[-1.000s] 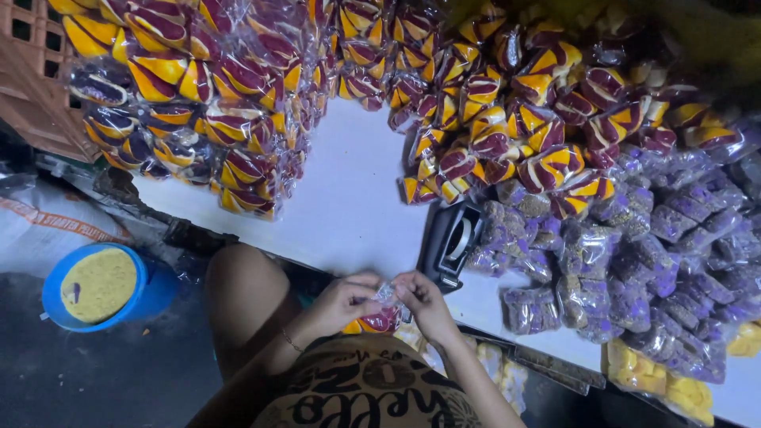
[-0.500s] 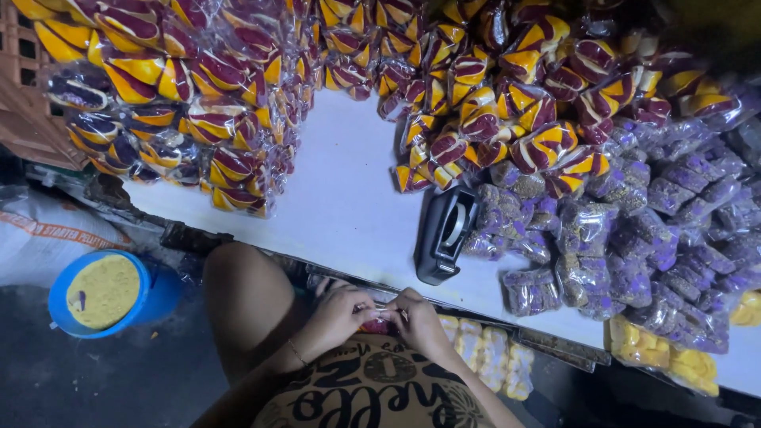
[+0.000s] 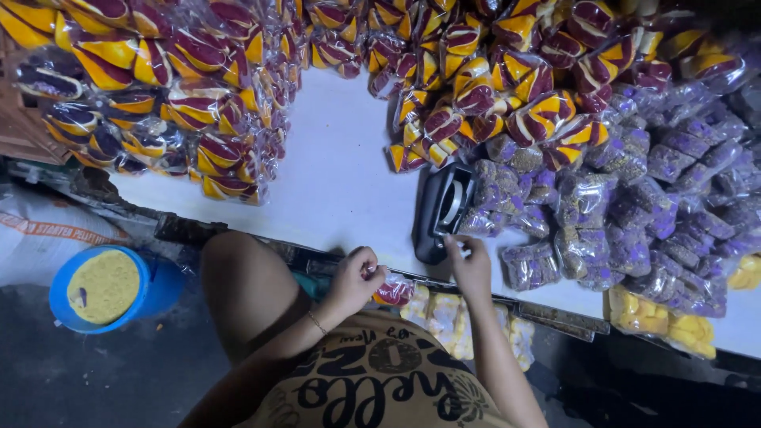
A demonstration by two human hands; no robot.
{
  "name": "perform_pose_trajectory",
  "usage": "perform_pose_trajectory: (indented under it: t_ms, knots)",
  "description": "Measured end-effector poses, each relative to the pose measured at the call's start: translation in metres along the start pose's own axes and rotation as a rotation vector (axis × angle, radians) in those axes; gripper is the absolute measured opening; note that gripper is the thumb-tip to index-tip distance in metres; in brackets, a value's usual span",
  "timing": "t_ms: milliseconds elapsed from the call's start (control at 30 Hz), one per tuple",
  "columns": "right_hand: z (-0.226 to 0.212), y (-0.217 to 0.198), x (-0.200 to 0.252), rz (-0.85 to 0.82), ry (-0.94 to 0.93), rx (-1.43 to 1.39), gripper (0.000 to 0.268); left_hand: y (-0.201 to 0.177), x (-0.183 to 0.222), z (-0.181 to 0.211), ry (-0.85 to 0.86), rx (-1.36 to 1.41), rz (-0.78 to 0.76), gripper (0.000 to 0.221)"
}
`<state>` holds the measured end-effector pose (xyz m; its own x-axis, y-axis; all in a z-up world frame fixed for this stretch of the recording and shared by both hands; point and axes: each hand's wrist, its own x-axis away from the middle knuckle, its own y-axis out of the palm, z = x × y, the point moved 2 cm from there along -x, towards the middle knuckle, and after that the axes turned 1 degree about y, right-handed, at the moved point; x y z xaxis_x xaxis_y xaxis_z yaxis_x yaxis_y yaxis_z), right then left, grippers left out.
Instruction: Sealing individual snack bags using a manual tape dispenser and organizing them on a table.
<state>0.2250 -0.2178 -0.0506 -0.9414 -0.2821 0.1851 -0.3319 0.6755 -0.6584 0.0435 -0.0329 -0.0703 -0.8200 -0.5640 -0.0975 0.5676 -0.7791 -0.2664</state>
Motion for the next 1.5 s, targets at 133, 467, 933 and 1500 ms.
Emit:
perform_pose_trajectory:
  t_ms: [133, 467, 933, 1500]
  knots:
    - [-0.023, 0.007, 0.001, 0.018, 0.085, -0.503, 0.02, -0.001, -0.007, 0.023, 0.066, 0.012, -0.031, 0.028]
    - [-0.05, 0.006, 0.061, -0.197, -0.244, -0.332, 0.005, -0.004, -0.013, 0.031, 0.053, -0.102, 0.003, 0.02]
    - [-0.106, 0.017, 0.077, -0.335, -0.744, -0.114, 0.032, -0.012, -0.005, 0.018, -0.006, 0.396, 0.179, 0.023]
    - [-0.389, 0.127, -0.361, 0.161, -0.674, -0.258, 0.068, -0.117, 0.021, -0.012, -0.575, 0.338, 0.268, 0.045]
